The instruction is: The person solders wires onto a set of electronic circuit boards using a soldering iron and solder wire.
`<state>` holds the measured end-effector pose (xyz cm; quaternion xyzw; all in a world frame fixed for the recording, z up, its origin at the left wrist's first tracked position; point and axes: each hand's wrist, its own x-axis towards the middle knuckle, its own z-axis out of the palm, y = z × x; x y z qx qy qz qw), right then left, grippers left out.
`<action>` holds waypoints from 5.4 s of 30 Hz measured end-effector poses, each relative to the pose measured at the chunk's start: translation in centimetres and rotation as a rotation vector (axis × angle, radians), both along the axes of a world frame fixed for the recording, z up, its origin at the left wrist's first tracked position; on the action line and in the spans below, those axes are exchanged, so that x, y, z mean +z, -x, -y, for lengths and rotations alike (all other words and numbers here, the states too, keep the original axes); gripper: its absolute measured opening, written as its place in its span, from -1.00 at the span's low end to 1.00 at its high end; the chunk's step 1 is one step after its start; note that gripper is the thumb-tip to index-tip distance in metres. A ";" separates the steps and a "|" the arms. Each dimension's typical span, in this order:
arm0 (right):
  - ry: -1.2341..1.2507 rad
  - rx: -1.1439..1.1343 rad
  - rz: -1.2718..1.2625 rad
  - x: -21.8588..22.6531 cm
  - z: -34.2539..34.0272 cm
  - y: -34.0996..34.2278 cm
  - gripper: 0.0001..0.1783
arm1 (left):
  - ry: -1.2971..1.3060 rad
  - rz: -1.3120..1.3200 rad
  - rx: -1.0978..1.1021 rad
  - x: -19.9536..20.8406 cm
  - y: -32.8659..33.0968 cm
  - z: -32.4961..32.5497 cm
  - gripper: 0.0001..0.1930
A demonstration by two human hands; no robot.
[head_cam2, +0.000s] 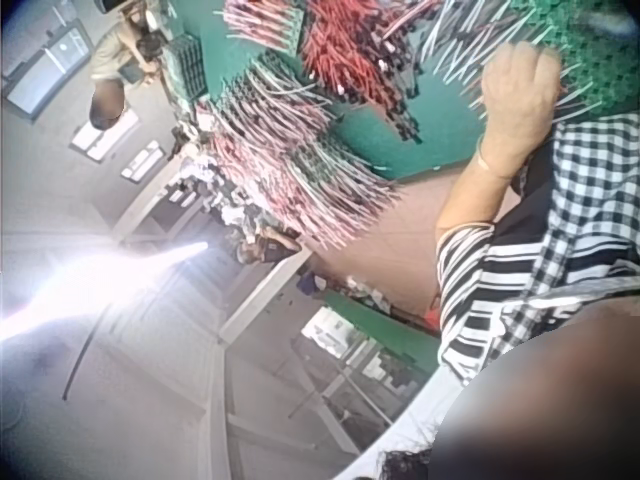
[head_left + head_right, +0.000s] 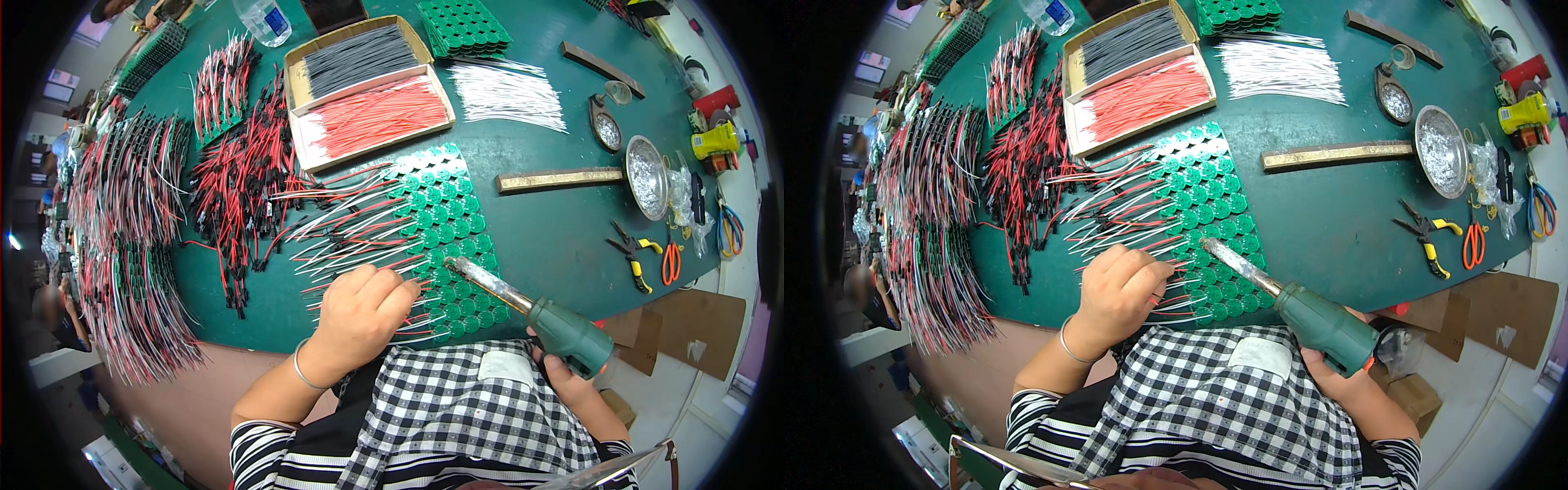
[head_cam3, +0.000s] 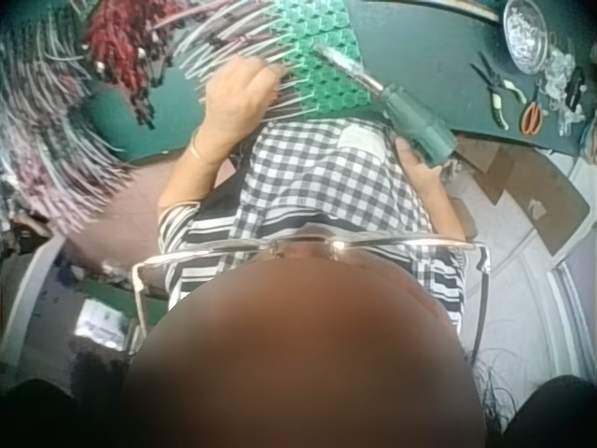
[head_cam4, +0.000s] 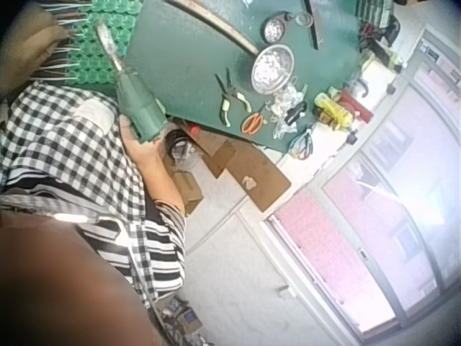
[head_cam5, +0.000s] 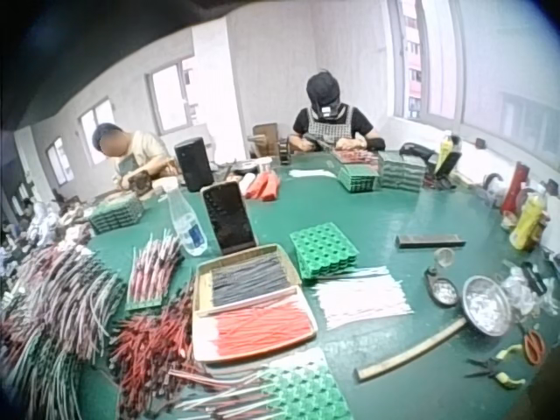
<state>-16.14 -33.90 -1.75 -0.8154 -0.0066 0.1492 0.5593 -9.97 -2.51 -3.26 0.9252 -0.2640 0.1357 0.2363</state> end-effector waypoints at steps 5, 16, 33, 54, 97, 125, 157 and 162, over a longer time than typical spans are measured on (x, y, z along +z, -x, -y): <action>0.102 0.198 0.152 -0.7 1.0 -0.1 -0.45 | 0.025 -0.028 -0.019 -0.2 -0.1 0.0 -0.75; 0.031 0.011 -0.071 -0.2 0.3 0.2 -0.62 | 0.047 -0.094 0.037 0.3 -0.1 -0.6 -0.81; -0.030 -0.002 -0.034 -0.7 0.2 0.1 -0.66 | 0.110 -0.133 0.067 1.7 -0.2 -1.0 -0.79; -0.030 -0.002 -0.077 -0.8 0.0 0.5 -0.64 | 0.020 -0.071 -0.022 0.6 -0.1 -0.9 -0.70; 0.208 0.285 0.257 1.3 -1.4 -1.4 -0.66 | -0.048 -0.076 -0.013 0.6 0.2 -0.7 -0.74; 0.129 -0.818 0.555 0.9 9.1 -5.9 -0.66 | -0.065 -0.049 0.050 1.5 0.6 0.8 -0.72; 0.261 0.273 0.436 -3.9 1.1 1.0 -0.62 | 0.123 -0.014 0.093 -2.0 2.4 0.8 -0.83; 0.236 0.217 0.427 -3.6 0.8 1.1 -0.62 | 0.147 -0.024 0.089 -1.8 2.2 0.8 -0.79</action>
